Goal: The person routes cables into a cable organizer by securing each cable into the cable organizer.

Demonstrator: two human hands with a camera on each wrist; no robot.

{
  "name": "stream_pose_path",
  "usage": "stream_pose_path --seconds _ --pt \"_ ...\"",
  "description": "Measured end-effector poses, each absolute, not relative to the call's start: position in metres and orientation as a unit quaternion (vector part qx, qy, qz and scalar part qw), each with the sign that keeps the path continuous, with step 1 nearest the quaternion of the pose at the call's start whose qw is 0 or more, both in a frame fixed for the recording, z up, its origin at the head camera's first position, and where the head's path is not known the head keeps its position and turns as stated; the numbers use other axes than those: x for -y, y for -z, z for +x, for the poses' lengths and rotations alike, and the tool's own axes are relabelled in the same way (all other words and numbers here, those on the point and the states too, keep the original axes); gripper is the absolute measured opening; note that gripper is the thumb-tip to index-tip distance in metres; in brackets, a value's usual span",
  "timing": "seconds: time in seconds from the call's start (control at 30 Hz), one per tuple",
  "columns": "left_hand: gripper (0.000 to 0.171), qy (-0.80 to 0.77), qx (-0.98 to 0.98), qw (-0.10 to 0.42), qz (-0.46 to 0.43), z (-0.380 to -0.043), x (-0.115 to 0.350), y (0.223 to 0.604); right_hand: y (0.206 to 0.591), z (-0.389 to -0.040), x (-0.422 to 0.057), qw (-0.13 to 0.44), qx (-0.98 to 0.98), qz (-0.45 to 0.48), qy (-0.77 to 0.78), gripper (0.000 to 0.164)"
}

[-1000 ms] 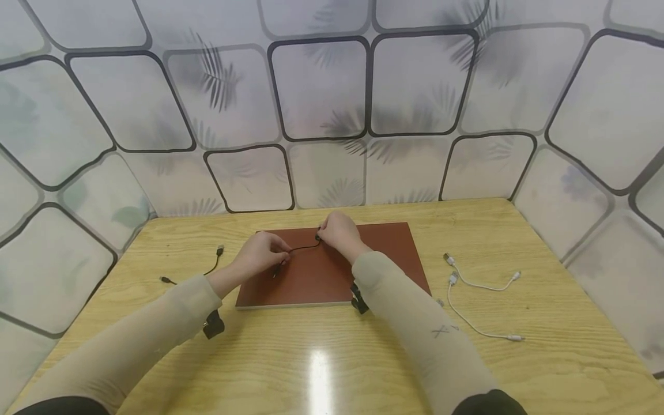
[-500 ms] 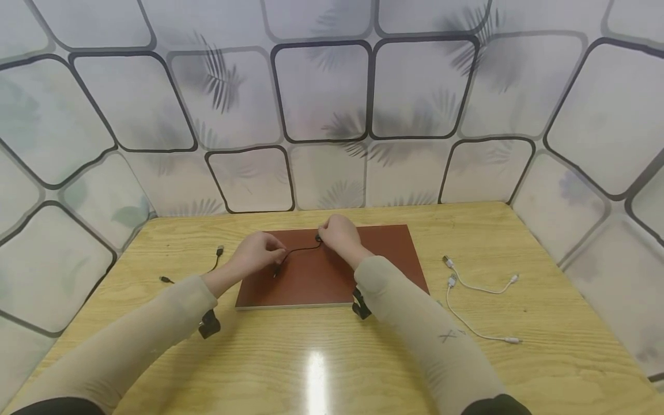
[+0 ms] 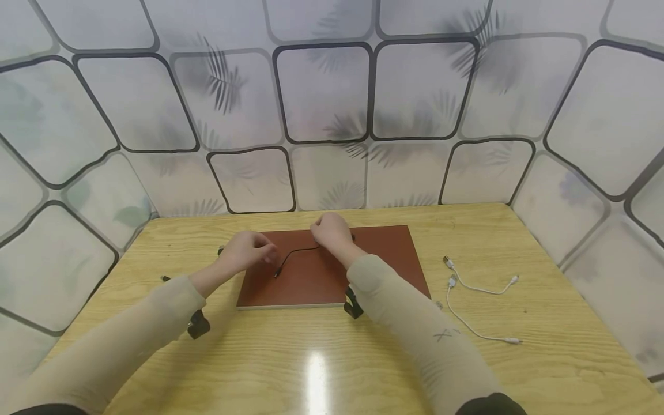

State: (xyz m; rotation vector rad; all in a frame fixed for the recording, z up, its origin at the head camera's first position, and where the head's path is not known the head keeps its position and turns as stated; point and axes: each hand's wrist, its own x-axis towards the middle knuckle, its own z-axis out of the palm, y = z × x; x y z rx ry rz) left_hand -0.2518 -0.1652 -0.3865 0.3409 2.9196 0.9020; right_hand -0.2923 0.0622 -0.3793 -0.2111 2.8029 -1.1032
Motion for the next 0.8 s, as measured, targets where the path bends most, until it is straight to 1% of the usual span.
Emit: stream_pose_path --seconds 0.23,0.5,0.8 --pt "0.027 -0.303 -0.948 0.039 0.092 -0.251 0.172 0.384 0.375 -0.289 -0.051 0.089 -0.907 -0.065 0.405 0.033" --pt "0.037 -0.312 -0.946 0.038 0.081 -0.250 0.183 0.385 0.375 -0.288 -0.040 0.095 -0.881 -0.070 0.458 0.031" --pt "0.041 -0.337 -0.938 0.044 0.068 -0.245 0.199 0.387 0.372 -0.284 -0.030 0.120 -0.843 -0.064 0.521 0.028"
